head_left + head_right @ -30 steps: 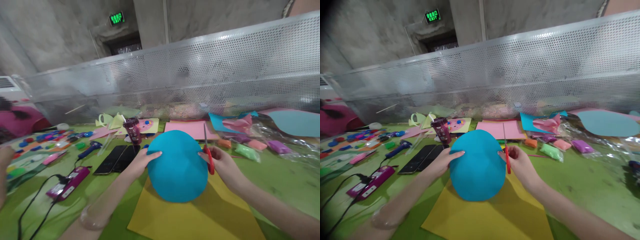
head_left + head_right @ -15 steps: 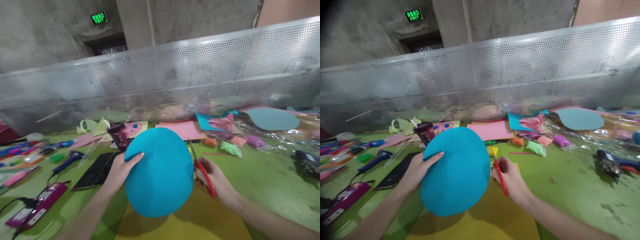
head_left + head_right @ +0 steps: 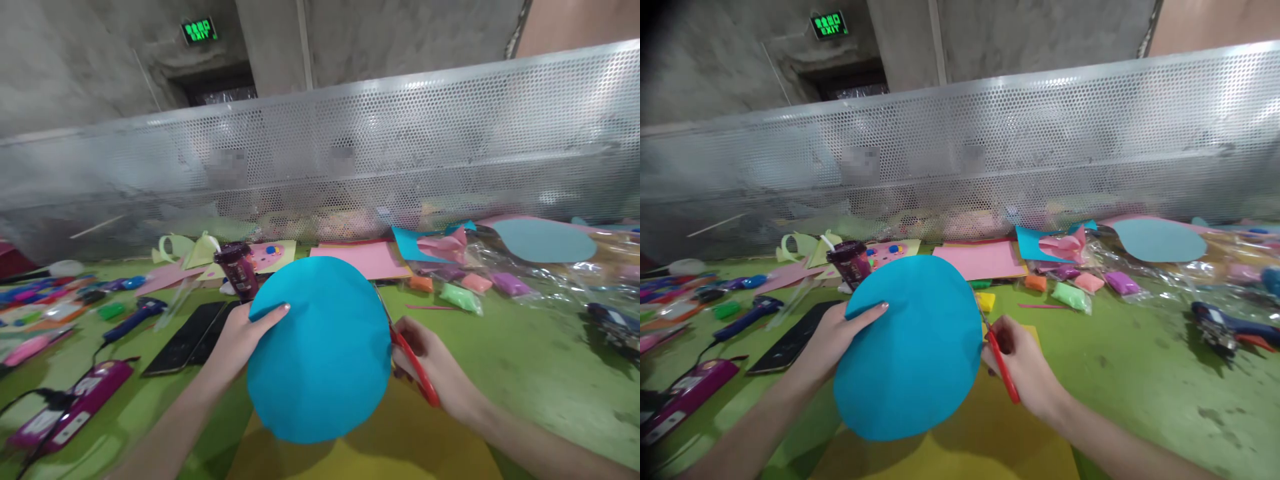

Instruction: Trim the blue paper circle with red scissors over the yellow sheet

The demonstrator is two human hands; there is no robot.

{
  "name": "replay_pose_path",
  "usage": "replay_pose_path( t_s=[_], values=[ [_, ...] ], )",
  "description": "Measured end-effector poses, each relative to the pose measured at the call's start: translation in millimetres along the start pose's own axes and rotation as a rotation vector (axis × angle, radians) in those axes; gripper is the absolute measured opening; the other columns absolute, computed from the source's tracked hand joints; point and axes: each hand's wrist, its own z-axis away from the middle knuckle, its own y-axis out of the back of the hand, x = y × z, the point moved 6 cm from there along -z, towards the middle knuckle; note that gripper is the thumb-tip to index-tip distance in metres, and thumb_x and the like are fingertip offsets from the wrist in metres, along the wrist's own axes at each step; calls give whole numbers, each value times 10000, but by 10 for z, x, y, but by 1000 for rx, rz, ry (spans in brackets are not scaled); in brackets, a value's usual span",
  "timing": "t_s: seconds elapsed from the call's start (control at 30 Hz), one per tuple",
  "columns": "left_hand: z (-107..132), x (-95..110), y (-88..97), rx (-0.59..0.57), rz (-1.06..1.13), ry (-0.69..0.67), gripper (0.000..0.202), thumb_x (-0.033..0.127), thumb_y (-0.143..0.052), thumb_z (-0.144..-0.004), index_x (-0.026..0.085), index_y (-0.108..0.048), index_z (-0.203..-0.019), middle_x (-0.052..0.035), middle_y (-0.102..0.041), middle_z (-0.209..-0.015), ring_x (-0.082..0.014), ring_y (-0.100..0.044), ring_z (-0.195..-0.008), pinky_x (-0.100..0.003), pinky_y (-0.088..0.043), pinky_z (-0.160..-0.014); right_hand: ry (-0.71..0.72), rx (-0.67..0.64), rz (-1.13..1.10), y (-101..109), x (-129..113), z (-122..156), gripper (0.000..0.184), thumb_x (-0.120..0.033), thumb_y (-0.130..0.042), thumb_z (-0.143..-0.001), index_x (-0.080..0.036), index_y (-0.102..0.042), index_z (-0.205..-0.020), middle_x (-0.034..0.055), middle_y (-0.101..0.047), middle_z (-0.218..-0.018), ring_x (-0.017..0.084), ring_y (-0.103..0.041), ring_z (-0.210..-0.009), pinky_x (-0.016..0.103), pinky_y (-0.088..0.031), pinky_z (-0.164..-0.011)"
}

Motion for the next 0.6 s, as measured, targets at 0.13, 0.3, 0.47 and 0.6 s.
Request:
replay_pose_path(
  t_s=[0.13, 0.3, 0.47, 0.6],
  values=[
    [4, 14, 9, 12, -30, -4, 411, 476, -599, -667, 253, -603, -1012, -63, -638, -1043, -351, -578, -957, -436, -545, -712, -12, 1, 12, -10, -1, 9, 228, -378, -522, -673, -213, -365, -669, -51, -441, -529, 89, -421, -454, 211, -306, -412],
    [5, 11, 3, 5, -8, 14, 373, 461, -617, -654, 258, -624, -966, -61, -648, -1016, -344, -593, -925, -443, -545, -706, -8, 3, 35, -11, 16, -1, 212, -359, -520, -665, -214, -366, -673, -46, -455, -519, 86, -408, -436, 209, -286, -395],
    [-7, -10, -2, -6, 71, 14, 357, 424, -645, -647, 263, -633, -965, -49, -644, -1028, -337, -601, -909, -448, -545, -717, -4, 5, 16, -11, 27, -6, 166, -299, -514, -663, -214, -372, -674, -60, -442, -491, 81, -398, -425, 206, -279, -391],
    [-16, -25, 17, 7, 69, 19, 360, 420, -648, -647, 261, -633, -970, -50, -637, -1051, -332, -606, -904, -436, -550, -711, -3, -5, 10, -12, 38, -14, 161, -293, -512, -669, -214, -372, -676, -61, -449, -497, 78, -407, -423, 205, -284, -387]
  ],
)
